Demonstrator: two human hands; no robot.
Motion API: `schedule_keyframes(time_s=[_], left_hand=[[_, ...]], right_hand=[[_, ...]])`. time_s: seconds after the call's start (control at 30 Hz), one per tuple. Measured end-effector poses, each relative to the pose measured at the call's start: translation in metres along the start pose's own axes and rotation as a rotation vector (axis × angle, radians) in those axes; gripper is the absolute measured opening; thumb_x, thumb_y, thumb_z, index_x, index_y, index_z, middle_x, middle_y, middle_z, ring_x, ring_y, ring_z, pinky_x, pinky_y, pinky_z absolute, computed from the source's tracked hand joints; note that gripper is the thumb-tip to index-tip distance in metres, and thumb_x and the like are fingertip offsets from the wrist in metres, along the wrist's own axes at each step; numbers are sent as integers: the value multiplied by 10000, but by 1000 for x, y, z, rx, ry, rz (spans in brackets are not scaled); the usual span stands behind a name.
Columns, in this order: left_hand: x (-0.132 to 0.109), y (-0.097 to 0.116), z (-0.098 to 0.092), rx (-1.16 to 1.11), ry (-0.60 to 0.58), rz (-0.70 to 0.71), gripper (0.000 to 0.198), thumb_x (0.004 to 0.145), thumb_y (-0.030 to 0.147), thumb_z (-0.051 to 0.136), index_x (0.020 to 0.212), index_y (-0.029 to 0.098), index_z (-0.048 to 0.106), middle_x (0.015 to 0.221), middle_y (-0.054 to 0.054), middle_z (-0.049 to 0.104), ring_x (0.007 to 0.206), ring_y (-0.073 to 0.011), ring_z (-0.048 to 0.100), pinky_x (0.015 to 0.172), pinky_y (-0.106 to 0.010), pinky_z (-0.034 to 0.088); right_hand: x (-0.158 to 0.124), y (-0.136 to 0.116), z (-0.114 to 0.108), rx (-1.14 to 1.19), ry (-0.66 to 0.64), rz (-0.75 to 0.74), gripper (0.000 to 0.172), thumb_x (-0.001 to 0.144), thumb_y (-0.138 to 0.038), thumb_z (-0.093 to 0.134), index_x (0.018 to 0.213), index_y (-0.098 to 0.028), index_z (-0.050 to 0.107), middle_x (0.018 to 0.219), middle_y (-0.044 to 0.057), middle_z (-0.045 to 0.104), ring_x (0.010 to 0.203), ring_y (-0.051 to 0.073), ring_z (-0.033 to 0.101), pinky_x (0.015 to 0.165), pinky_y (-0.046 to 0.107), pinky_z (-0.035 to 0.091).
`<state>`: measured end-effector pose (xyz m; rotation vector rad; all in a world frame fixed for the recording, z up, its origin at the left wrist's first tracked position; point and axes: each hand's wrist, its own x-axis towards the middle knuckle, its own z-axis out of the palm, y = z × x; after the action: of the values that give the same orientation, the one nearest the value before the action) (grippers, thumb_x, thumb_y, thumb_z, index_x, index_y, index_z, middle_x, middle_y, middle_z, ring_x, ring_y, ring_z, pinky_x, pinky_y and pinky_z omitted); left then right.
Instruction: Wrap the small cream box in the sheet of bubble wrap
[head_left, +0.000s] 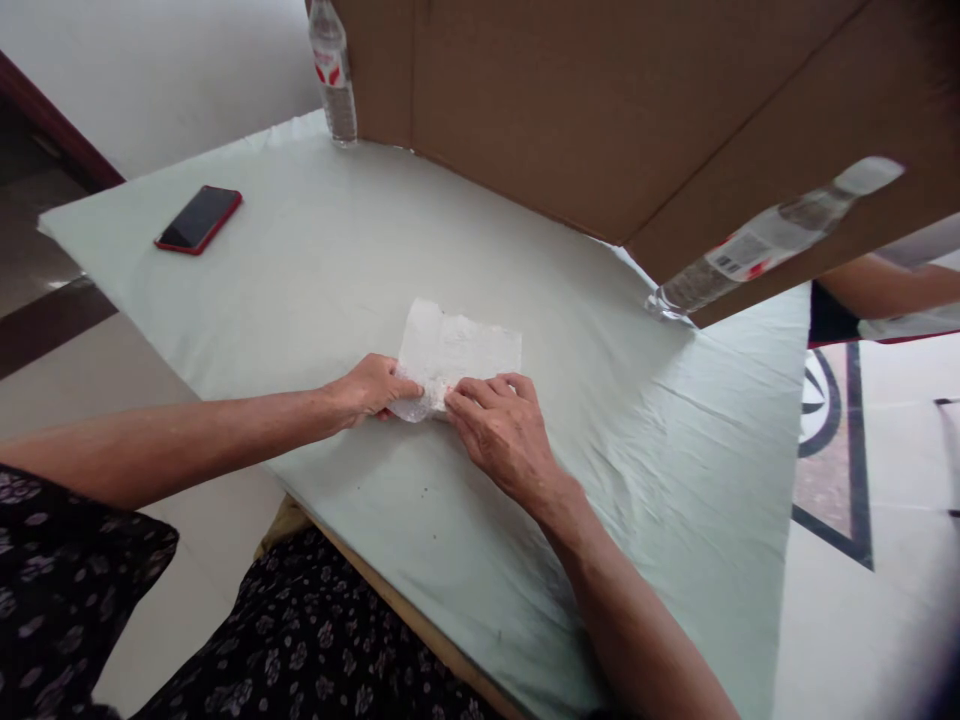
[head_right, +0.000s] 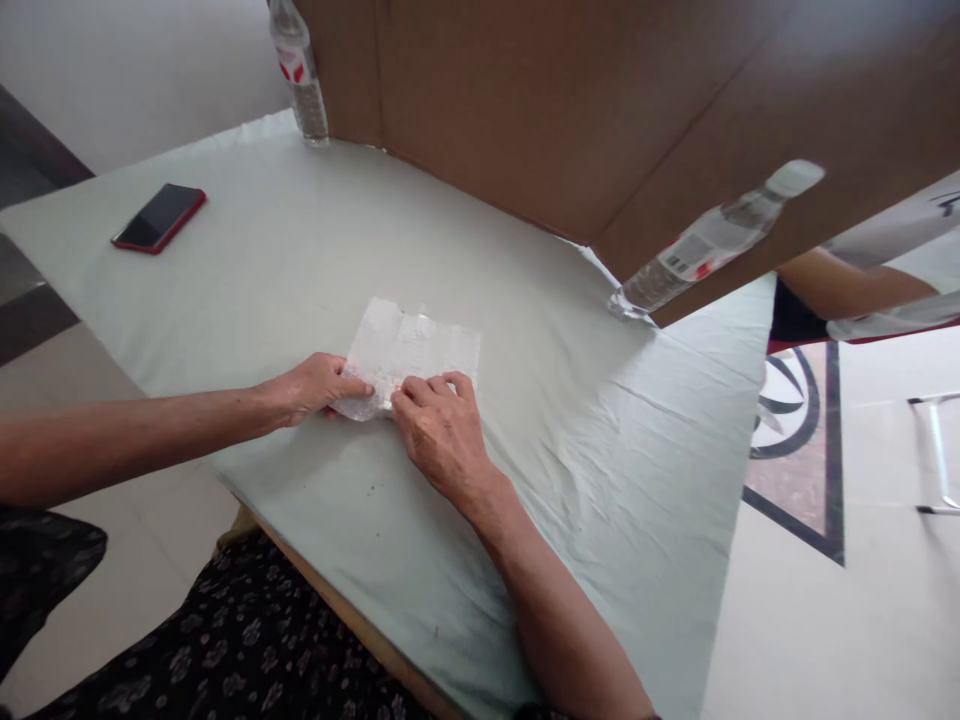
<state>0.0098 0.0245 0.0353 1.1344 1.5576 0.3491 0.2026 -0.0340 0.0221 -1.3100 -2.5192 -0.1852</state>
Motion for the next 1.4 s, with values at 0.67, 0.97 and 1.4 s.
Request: schedule_keyframes(time_s=[0.67,0.97,1.4], left_hand=[[4,14,17,-134,-18,16,138,708,83,607,660,182,524,565,23,543,493,-115,509,409,-225,349],[4,19,19,-192,-25,21,171,723,75,606,646,181,497,549,25,533,508,-112,520,450,-224,407],[1,22,23,-164,-15,138,256,717,4,583,590,186,455,480,68,470,444,-71,460,429,-193,382]], right_hand=[[3,-5,-2,-60,-74,3,208,974,-105,491,991,-219,664,947,32,713,797,195,512,875,380,274],[2,-5,1,-80,-68,0,237,947,-69,485,990,-221,661,934,39,704,792,189,505,877,384,281],[1,-5,1,-87,-72,-5,246,932,-53,495,1003,-221,661,932,30,696,783,186,492,879,377,283]])
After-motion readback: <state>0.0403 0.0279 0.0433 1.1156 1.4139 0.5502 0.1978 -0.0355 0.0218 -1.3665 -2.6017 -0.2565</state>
